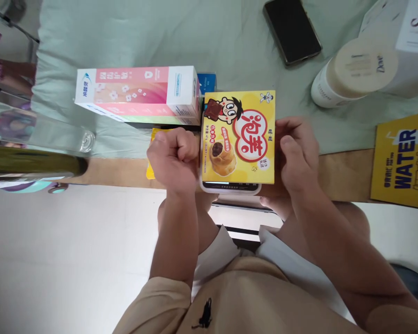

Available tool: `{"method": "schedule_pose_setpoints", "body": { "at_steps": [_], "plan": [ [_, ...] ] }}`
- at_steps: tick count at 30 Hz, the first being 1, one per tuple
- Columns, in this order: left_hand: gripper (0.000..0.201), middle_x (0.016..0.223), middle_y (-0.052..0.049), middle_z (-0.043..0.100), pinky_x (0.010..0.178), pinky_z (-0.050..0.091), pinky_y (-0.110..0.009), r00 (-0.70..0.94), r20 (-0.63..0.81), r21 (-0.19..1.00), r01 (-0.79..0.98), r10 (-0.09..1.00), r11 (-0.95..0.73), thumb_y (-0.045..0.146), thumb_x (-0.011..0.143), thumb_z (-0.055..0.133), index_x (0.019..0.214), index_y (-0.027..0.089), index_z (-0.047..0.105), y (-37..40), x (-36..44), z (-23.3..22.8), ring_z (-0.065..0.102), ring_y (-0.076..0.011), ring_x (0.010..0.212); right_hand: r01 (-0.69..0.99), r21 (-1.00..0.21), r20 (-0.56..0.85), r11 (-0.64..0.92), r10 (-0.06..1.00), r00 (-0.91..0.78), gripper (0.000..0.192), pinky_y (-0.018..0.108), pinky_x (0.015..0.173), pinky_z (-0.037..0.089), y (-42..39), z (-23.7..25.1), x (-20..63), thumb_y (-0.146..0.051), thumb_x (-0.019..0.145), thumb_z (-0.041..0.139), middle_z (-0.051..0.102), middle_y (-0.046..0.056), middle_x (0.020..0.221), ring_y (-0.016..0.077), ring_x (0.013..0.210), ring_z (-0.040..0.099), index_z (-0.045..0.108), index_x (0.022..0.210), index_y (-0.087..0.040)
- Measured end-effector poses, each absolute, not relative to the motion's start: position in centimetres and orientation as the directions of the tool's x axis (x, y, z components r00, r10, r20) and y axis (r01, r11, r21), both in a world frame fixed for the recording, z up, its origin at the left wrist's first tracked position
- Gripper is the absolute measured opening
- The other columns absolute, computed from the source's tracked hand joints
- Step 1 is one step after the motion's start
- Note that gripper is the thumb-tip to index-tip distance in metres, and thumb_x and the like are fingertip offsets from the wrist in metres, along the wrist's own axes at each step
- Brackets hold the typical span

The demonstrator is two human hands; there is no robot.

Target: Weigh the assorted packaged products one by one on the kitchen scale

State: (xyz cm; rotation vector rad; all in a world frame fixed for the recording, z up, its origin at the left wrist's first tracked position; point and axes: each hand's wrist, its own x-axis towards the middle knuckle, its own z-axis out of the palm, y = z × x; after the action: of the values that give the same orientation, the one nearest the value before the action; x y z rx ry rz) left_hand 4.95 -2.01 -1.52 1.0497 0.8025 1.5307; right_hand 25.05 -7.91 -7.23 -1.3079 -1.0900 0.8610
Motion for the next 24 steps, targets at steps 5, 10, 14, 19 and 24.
{"method": "schedule_pose_setpoints", "body": {
  "at_steps": [5, 10, 14, 19, 24],
  "plan": [
    [0.087, 0.047, 0.007, 0.000, 0.041, 0.006, -0.031, 0.087, 0.251, 0.879, -0.438, 0.964, -0.189, 0.087, 0.096, 0.051, 0.054, 0.022, 0.013, -1.7, 4.6, -1.5, 0.000, -0.0058, 0.042, 0.101, -0.988, 0.142, 0.119, 0.954, 0.264, 0.037, 0.035, 0.077, 0.056, -7.6, -7.4, 25.0, -0.061, 0.099, 0.066, 0.070, 0.001, 0.105, 0.0172, 0.088, 0.065, 0.068, 0.123, -0.032],
    [0.091, 0.046, 0.008, -0.004, 0.041, 0.006, -0.032, 0.118, 0.241, 0.892, -0.418, 0.963, -0.172, 0.093, 0.090, 0.054, 0.054, 0.022, 0.009, -1.4, 4.5, -1.5, -0.004, -0.0059, 0.041, 0.070, -0.995, 0.088, 0.074, 0.970, 0.228, 0.044, 0.035, 0.069, 0.058, -8.0, -7.3, 25.1, -0.069, 0.097, 0.067, 0.070, 0.002, 0.109, 0.0166, 0.082, 0.066, 0.066, 0.126, -0.035],
    [0.091, 0.045, 0.007, -0.003, 0.041, 0.008, -0.032, 0.085, 0.208, 0.899, -0.410, 0.975, -0.156, 0.099, 0.088, 0.046, 0.052, 0.023, 0.011, -1.5, 4.5, -1.7, -0.002, -0.0073, 0.041, 0.032, -0.999, 0.039, 0.033, 0.973, 0.227, 0.046, 0.032, 0.068, 0.059, -8.5, -6.5, 24.9, -0.067, 0.096, 0.070, 0.068, 0.001, 0.113, 0.0145, 0.083, 0.066, 0.065, 0.127, -0.032],
    [0.084, 0.046, 0.007, 0.001, 0.041, 0.008, -0.029, 0.128, 0.233, 0.882, -0.446, 0.964, -0.154, 0.090, 0.098, 0.040, 0.053, 0.023, 0.015, -1.7, 4.7, -1.6, 0.002, -0.0074, 0.041, 0.005, -0.999, 0.043, 0.043, 0.973, 0.226, 0.048, 0.029, 0.061, 0.060, -8.5, -6.3, 24.6, -0.065, 0.094, 0.075, 0.068, 0.002, 0.114, 0.0140, 0.080, 0.065, 0.061, 0.125, -0.031],
    [0.085, 0.042, 0.007, 0.003, 0.038, 0.008, -0.029, 0.217, 0.287, 0.870, -0.468, 0.933, -0.158, 0.091, 0.097, 0.041, 0.053, 0.023, 0.015, -1.5, 4.7, -1.6, 0.002, -0.0070, 0.039, -0.053, -0.998, 0.019, 0.034, 0.966, 0.259, 0.050, 0.024, 0.057, 0.057, -8.4, -6.3, 24.4, -0.062, 0.088, 0.082, 0.069, 0.002, 0.123, 0.0124, 0.080, 0.066, 0.061, 0.123, -0.032]
  ]
}}
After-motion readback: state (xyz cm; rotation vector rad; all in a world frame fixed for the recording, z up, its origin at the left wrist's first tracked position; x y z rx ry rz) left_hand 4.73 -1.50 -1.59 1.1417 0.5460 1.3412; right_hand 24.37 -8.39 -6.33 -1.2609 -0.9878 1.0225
